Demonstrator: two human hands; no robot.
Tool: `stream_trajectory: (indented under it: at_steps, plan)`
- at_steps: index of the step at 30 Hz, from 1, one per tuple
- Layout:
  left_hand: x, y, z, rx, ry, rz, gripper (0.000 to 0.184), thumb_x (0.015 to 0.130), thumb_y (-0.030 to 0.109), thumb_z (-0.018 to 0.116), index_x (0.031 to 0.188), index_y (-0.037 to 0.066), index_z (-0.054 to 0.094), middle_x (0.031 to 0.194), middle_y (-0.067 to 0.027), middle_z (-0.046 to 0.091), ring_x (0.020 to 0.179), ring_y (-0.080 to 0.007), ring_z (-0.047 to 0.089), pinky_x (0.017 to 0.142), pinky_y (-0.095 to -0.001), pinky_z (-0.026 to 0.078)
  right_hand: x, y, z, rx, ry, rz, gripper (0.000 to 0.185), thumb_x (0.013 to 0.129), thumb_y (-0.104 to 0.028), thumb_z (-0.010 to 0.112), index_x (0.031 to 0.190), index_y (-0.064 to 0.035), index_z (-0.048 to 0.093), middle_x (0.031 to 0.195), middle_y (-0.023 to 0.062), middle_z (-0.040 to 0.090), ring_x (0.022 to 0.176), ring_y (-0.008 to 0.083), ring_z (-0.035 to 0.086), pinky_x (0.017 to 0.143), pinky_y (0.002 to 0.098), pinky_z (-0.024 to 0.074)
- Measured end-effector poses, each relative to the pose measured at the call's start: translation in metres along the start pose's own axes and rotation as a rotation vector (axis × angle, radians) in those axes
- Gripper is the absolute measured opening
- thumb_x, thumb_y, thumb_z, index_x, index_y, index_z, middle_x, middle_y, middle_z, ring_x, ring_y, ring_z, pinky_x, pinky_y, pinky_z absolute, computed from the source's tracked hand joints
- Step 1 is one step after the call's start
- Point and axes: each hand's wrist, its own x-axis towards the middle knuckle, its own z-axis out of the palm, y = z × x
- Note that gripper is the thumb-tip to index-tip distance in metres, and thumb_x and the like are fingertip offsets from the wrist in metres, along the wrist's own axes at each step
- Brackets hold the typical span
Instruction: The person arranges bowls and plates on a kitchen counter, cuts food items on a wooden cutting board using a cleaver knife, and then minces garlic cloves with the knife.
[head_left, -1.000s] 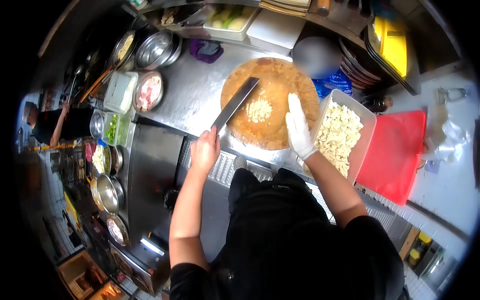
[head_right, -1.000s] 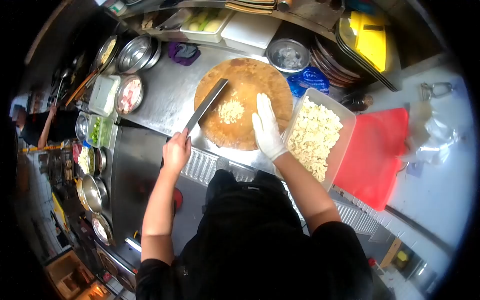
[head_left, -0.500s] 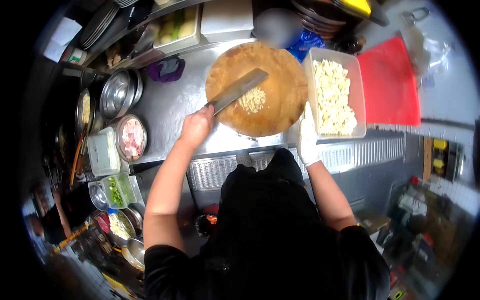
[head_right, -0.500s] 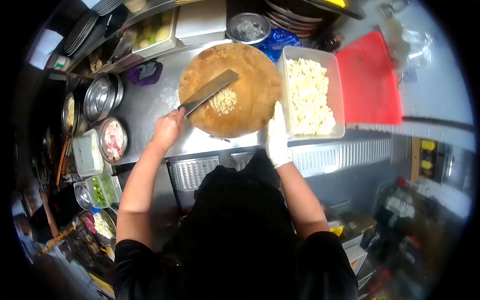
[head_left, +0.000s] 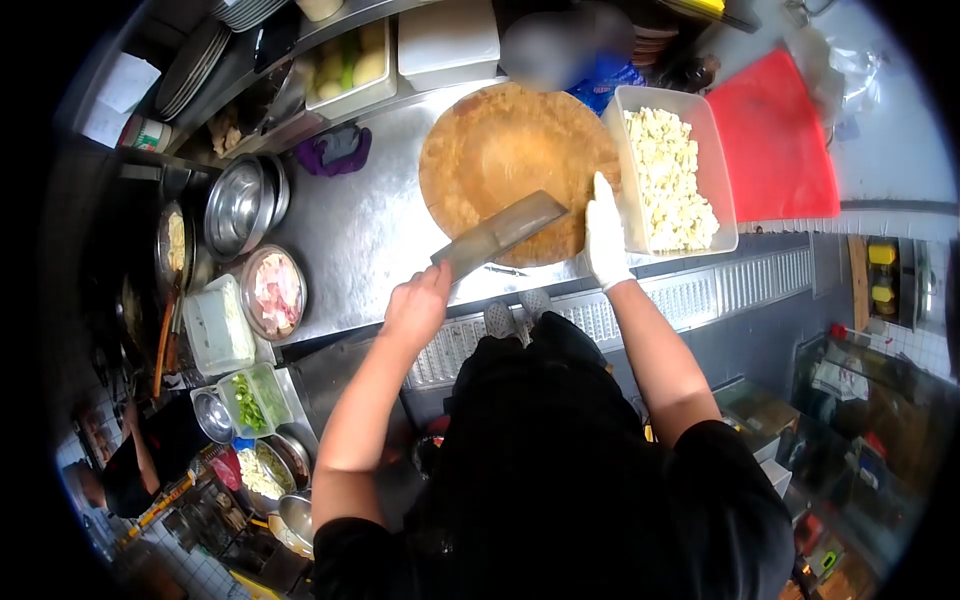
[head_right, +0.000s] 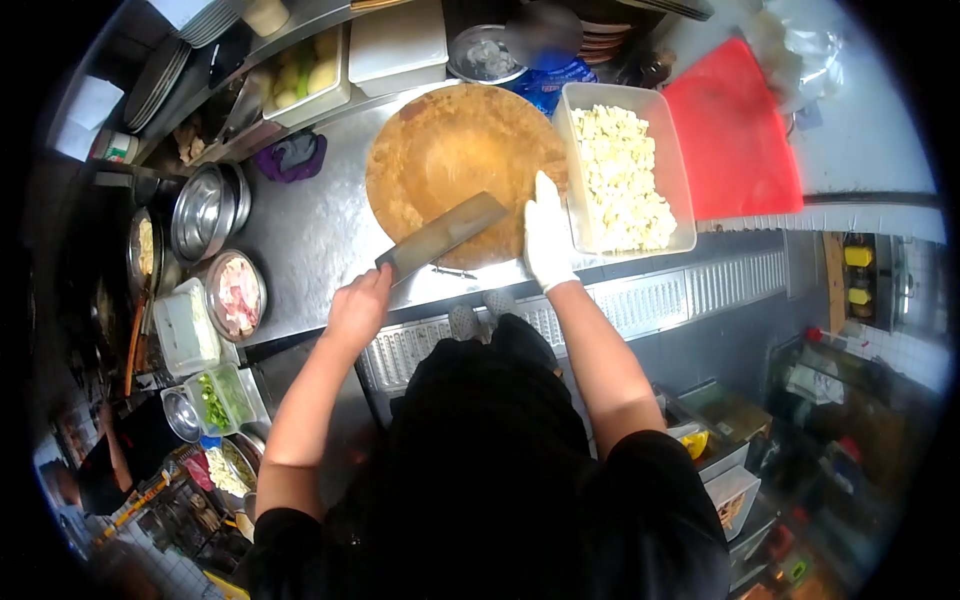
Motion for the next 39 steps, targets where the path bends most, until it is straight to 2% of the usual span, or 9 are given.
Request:
stream_trajectory:
  at_steps: [6,9,10,11,13,15,19,25,39]
  plan:
    - [-0.031,0.009,-0.021,-0.191,0.117,-0.263,0.021,0.094,0.010,0.068,0.112,-0.001,0.070,0.094,-0.0187,0.068,0.076,-0.0384,0.068,0.069,-0.0466,0.058,0.063,-0.015,0.013,-0.348,-0.097,-0.355,0.057,0.105,-0.027,0.055,0.155,-0.0016,0.043,0.153,0.0267,0.049,0.146,0.0437,0.041,0.126,0.0482,0.0254]
    - [-0.041,0.008,-0.003,-0.463,0.133,-0.479,0.016,0.094,0.010,0.069,0.104,-0.002,0.068,0.089,-0.0204,0.068,0.079,-0.0404,0.068,0.070,-0.0449,0.058,0.073,-0.020,0.030,-0.525,-0.160,-0.485,0.059,0.104,-0.028,0.056,0.155,0.0002,0.042,0.154,0.0272,0.048,0.146,0.0441,0.041,0.125,0.0486,0.0272]
    - [-0.046,0.010,0.004,-0.528,0.149,-0.541,0.015,0.099,0.012,0.066,0.104,-0.003,0.065,0.074,-0.0178,0.066,0.065,-0.0323,0.068,0.060,-0.0398,0.055,0.067,-0.023,0.032,-0.543,-0.235,-0.534,0.062,0.103,-0.029,0.057,0.155,0.0008,0.040,0.155,0.0272,0.046,0.145,0.0440,0.041,0.124,0.0491,0.0293]
    - [-0.052,0.018,0.010,-0.710,0.109,-0.712,0.017,0.101,0.014,0.065,0.105,-0.002,0.064,0.072,-0.0143,0.065,0.060,-0.0268,0.064,0.056,-0.0372,0.053,0.058,-0.036,0.026,-0.432,-0.449,-0.597,0.064,0.102,-0.024,0.059,0.156,0.0015,0.038,0.157,0.0259,0.044,0.147,0.0438,0.040,0.125,0.0496,0.0279]
    - [-0.062,0.033,0.019,-1.079,0.024,-1.019,0.020,0.106,0.018,0.061,0.109,-0.001,0.063,0.066,-0.0074,0.062,0.050,-0.0159,0.058,0.049,-0.0321,0.049,0.053,-0.032,0.018,-0.112,-0.559,-0.553,0.066,0.100,-0.017,0.060,0.157,0.0030,0.036,0.158,0.0263,0.043,0.149,0.0433,0.037,0.126,0.0495,0.0259]
    - [-0.071,0.049,0.041,-1.358,0.112,-1.128,0.020,0.109,0.019,0.057,0.097,0.003,0.056,0.067,-0.0034,0.057,0.047,-0.0122,0.054,0.043,-0.0283,0.046,0.048,-0.025,0.009,-0.106,-0.324,-0.494,0.064,0.100,-0.011,0.058,0.159,0.0030,0.034,0.161,0.0264,0.040,0.151,0.0432,0.034,0.128,0.0472,0.0239]
    - [-0.072,0.085,0.064,-1.508,0.190,-1.149,0.021,0.109,0.020,0.057,0.094,0.006,0.051,0.069,-0.0026,0.054,0.048,-0.0128,0.054,0.042,-0.0283,0.046,0.058,0.000,0.018,-0.255,-0.016,-0.330,0.064,0.102,-0.011,0.057,0.159,0.0050,0.033,0.162,0.0276,0.037,0.152,0.0429,0.034,0.128,0.0462,0.0227]
    - [-0.042,0.130,0.073,-1.569,0.142,-1.178,0.019,0.109,0.020,0.057,0.096,0.006,0.053,0.072,-0.0027,0.055,0.049,-0.0123,0.054,0.043,-0.0279,0.047,0.053,-0.017,0.037,-0.264,-0.246,-0.481,0.073,0.100,-0.022,0.062,0.158,0.0077,0.030,0.159,0.0316,0.038,0.150,0.0447,0.035,0.126,0.0504,0.0255]
    - [0.010,0.152,0.073,-1.498,0.002,-1.067,0.019,0.108,0.019,0.056,0.100,0.002,0.056,0.067,-0.0033,0.054,0.049,-0.0130,0.054,0.044,-0.0296,0.047,0.058,-0.029,0.058,-0.224,-0.206,-0.417,0.074,0.099,-0.026,0.061,0.159,0.0065,0.031,0.157,0.0337,0.038,0.149,0.0460,0.035,0.126,0.0539,0.0229]
